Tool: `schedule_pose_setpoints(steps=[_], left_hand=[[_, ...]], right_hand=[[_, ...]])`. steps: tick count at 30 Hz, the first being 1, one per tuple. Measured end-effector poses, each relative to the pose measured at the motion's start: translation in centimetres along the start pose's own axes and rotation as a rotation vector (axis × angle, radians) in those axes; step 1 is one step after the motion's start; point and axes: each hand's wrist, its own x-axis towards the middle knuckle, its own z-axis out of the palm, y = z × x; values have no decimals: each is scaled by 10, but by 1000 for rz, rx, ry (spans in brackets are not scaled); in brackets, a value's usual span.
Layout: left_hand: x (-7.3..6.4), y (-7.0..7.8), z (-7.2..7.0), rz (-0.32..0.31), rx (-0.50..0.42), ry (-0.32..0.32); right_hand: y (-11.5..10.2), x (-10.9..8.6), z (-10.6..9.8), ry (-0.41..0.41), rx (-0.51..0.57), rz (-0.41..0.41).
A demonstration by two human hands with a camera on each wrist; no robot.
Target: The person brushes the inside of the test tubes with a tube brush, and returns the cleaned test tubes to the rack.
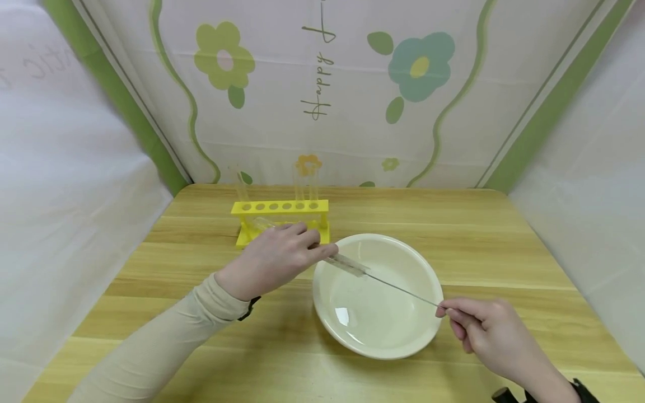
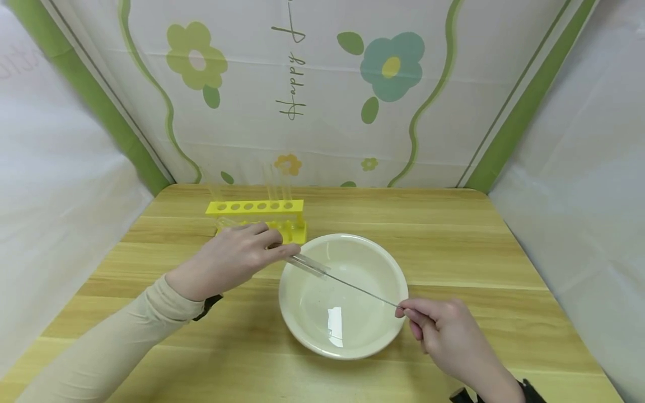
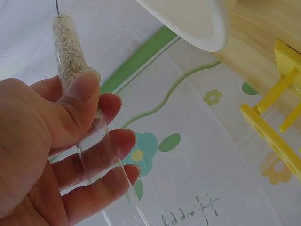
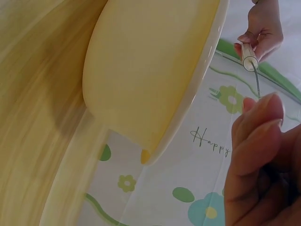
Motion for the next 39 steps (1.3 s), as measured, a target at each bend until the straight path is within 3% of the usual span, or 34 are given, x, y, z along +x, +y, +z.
schedule_pose_setpoints(steps=[20, 23, 29, 33, 39], left_hand=[[-1, -2, -5, 0, 4, -23], [-1, -1, -5, 12, 23, -10], [0, 1, -7, 60, 86, 16], [2, 3, -10, 80, 126, 28], [6, 3, -12, 88, 116, 14]], right_hand=[[8, -12, -8, -38, -11, 28], [10, -13, -9, -38, -9, -26], [19, -13, -6, -28, -51, -228], [20, -10, -5, 13, -196, -329], [16, -5, -6, 145, -401, -431]])
